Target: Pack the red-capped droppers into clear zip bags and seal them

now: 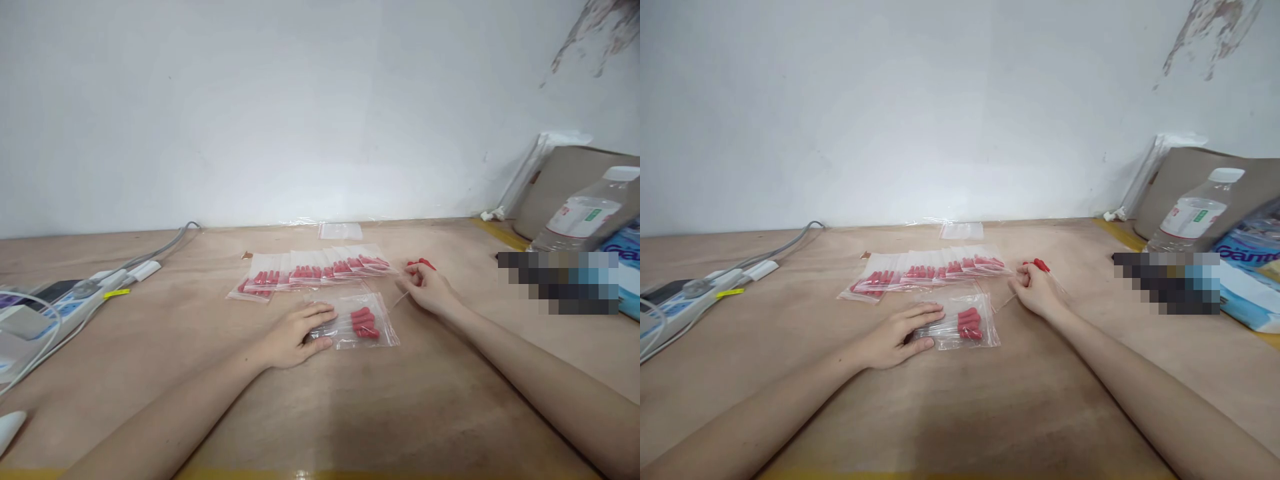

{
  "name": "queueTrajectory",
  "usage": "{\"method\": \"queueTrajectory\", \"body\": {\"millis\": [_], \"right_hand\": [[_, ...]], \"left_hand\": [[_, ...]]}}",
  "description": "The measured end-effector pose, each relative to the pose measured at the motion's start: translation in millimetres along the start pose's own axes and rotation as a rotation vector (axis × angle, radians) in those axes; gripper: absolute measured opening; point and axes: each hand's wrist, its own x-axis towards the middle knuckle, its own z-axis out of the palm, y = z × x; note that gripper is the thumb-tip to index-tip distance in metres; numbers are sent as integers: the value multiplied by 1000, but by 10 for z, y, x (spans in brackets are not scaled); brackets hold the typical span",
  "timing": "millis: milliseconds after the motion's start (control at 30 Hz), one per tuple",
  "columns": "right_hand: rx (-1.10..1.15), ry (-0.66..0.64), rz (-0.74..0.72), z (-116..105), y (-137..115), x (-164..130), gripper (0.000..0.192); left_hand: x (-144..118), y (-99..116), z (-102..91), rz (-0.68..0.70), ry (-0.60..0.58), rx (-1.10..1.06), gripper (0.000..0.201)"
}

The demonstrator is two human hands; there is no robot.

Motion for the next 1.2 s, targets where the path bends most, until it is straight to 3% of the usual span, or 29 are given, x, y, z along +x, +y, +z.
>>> {"method": "queueTrajectory", "body": {"millis": [100,233,300,533,733,933,1200], "right_hand": [[-119,-134,-161,-99,-7,12,20],[-50,-497,-404,-295,33,52,20],[-60,-553,-476,-370,52,65,18],[-94,-500,-719,-594,-38,60,17],[-220,-503,-610,-576,-173,-30,15],[-250,-392,-667,-417,-317,-151,11],[-200,-445,-629,-559,-228,-78,15]], "left_hand": [[-1,4,-4,4,0,-2,46],[-3,5,-7,2,-1,1,46],[-4,1,-4,7,0,2,46],[0,4,-5,14,9,1,45],[6,-10,3,12,2,5,46],[7,-21,10,14,6,-1,45],[2,-11,8,15,12,-14,45]]}}
